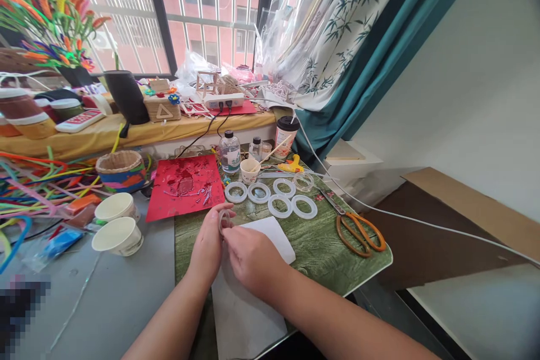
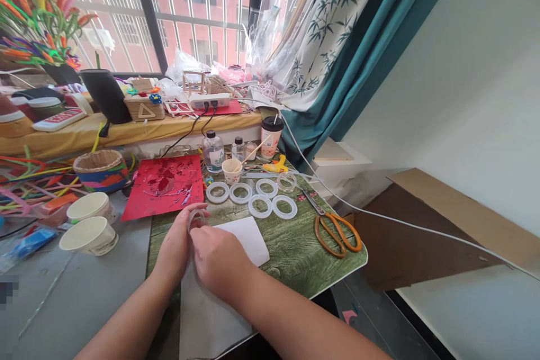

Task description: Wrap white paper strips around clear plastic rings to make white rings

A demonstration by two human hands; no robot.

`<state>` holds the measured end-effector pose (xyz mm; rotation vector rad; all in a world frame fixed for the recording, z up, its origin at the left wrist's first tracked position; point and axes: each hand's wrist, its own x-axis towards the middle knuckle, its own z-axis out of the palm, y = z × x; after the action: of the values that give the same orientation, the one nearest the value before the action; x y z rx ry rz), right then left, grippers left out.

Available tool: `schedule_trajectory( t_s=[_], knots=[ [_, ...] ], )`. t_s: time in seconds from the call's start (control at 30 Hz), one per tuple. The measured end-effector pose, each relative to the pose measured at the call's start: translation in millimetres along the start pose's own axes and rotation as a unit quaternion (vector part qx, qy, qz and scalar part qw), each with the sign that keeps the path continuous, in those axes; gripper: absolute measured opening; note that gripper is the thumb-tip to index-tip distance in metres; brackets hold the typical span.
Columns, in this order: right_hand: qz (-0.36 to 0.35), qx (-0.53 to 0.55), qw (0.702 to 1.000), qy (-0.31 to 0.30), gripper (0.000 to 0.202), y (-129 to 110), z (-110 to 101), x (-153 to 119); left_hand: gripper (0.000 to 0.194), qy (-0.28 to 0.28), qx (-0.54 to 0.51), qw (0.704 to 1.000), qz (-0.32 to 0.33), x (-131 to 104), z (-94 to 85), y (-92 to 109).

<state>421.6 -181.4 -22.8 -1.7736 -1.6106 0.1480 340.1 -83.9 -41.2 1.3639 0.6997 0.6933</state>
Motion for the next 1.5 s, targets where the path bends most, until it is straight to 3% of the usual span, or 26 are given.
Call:
schedule_trajectory(
  t_s=[0.13, 0.3, 0.43, 0.57, 0.73, 0.9, 1.03, 1.17, 1.33, 1.43, 1.5],
  knots=[
    [0.061, -0.004, 0.997, 0.039, 0.020, 3.2, -4.9, 2.3, 0.050, -0.019, 0.011, 1.000, -0.016, -0.6, 1.5, 1.3],
    [0.003, -0.029, 0.999, -0.011, 0.015, 0.3, -0.2, 4.2, 0.050, 0.004, 0.002, 1.000, -0.013, 2.9, -1.9, -0.3],
    [0.082, -0.038, 0.996, 0.024, 0.020, 0.3, 2.2, 8.5, 0.050, -0.011, 0.022, 1.000, -0.010, 5.6, -4.0, -2.5],
    [0.006, -0.034, 0.999, -0.019, 0.015, -0.7, 0.8, 7.0, 0.049, 0.010, 0.000, 1.000, 0.005, 6.5, -5.2, -3.1],
    [0.090, -0.021, 0.995, 0.029, 0.020, 3.0, -2.9, 7.7, 0.053, -0.020, 0.021, 0.999, -0.021, 3.2, -1.9, -2.1],
    [0.029, 0.022, 0.999, -0.005, 0.016, 2.9, -0.3, 4.5, 0.048, 0.000, 0.013, 1.000, -0.004, 2.1, -1.6, -1.9],
    [0.113, 0.041, 0.992, 0.040, 0.022, 2.6, -2.7, 4.8, 0.052, -0.027, 0.019, 0.999, -0.011, 2.3, -1.4, -3.2],
    [0.032, 0.008, 0.999, -0.002, 0.016, -1.5, -2.8, 2.9, 0.049, -0.001, 0.007, 1.000, 0.001, 2.7, -2.4, -2.3],
    [0.053, -0.048, 0.997, 0.027, 0.020, 0.1, -2.7, 2.1, 0.052, -0.016, -0.002, 1.000, -0.016, 1.6, -1.3, 4.3],
    [-0.055, -0.115, 0.990, -0.055, 0.016, -0.9, -3.6, -1.3, 0.049, -0.003, -0.045, 0.998, -0.037, 0.8, -2.1, 7.4],
    [-0.080, -0.135, 0.985, -0.073, 0.018, -1.1, -7.5, -0.4, 0.050, -0.016, -0.083, 0.995, -0.059, -0.1, -2.9, 8.8]
  ],
)
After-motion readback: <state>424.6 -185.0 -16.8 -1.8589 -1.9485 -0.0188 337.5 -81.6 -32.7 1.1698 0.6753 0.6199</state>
